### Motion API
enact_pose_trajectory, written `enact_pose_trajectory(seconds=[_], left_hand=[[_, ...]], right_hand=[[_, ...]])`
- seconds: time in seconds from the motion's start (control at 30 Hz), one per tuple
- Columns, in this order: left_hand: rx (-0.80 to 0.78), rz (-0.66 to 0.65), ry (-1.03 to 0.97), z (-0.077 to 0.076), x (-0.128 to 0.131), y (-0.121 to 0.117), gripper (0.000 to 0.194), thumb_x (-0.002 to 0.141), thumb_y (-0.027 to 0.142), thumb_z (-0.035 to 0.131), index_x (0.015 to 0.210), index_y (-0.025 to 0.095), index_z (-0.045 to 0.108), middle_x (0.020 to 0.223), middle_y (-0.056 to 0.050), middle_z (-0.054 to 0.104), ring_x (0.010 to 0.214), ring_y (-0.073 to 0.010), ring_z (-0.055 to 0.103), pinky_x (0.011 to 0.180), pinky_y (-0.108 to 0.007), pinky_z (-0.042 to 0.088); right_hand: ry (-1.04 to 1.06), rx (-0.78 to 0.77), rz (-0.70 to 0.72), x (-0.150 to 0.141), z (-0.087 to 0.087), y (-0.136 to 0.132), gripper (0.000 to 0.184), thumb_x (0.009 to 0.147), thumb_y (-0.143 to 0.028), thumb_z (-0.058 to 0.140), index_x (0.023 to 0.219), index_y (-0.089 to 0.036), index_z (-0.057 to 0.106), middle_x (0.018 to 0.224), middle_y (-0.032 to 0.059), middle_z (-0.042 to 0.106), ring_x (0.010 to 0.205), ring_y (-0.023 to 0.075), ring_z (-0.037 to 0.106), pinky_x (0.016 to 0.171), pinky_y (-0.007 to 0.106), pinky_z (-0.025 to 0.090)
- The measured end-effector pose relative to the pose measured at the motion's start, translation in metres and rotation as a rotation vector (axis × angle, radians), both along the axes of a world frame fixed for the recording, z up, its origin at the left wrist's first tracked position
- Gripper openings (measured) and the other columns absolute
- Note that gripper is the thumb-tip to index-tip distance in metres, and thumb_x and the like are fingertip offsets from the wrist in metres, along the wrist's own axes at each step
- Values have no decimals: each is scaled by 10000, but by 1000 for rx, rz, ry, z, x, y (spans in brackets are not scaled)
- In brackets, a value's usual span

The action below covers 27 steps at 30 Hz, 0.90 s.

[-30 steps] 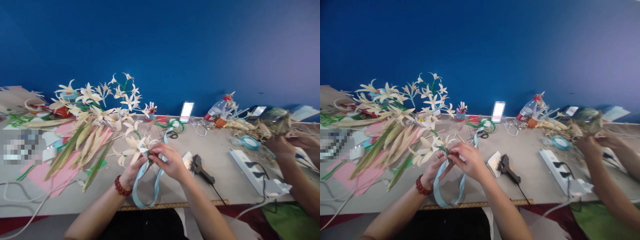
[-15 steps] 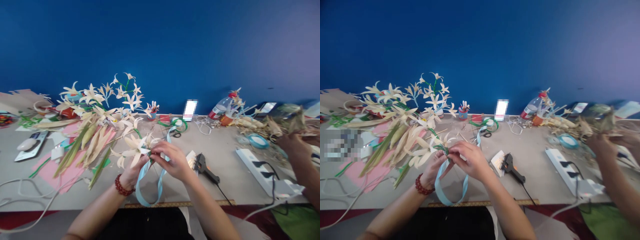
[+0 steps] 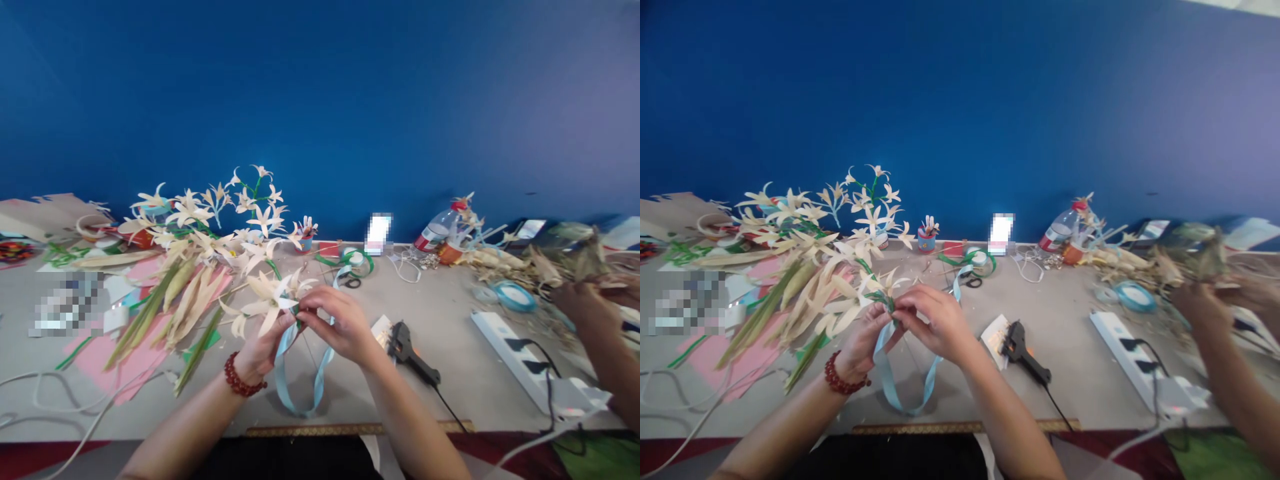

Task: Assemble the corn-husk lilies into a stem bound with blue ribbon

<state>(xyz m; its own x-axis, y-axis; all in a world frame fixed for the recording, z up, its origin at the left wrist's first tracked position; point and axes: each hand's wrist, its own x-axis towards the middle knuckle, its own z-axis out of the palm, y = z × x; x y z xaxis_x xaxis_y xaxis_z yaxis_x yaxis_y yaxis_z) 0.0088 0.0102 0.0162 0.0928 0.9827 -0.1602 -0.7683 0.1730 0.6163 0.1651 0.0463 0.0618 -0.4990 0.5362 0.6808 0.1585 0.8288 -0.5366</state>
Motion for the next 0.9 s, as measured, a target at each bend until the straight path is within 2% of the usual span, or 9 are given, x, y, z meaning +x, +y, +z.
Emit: enact_pose_trajectory(seconds=[0.3, 0.57, 0.9], left_hand=[[-36, -2, -30, 8, 3, 7, 229, 525, 191, 909, 630, 146, 710, 636, 20, 734, 575, -97, 670, 617, -176, 536], [-16, -7, -23, 2, -1, 10, 202, 556, 192, 897, 661, 153, 729, 659, 9, 743, 593, -101, 669, 606, -173, 523], [-29, -2, -46, 4, 0, 8, 206, 538, 161, 899, 659, 155, 732, 666, 12, 743, 581, -101, 663, 617, -184, 523]], right_hand=[[7, 33, -23, 0, 2, 6, 75, 887, -173, 639, 947, -205, 608, 871, 53, 693, 817, 170, 661, 761, 291, 532], [-5, 54, -15, -3, 3, 11, 75, 893, -180, 633, 953, -216, 606, 856, 57, 697, 800, 175, 661, 732, 296, 540], [-14, 56, -18, -3, 0, 9, 106, 877, -162, 653, 959, -213, 608, 865, 55, 693, 819, 174, 661, 762, 298, 537]])
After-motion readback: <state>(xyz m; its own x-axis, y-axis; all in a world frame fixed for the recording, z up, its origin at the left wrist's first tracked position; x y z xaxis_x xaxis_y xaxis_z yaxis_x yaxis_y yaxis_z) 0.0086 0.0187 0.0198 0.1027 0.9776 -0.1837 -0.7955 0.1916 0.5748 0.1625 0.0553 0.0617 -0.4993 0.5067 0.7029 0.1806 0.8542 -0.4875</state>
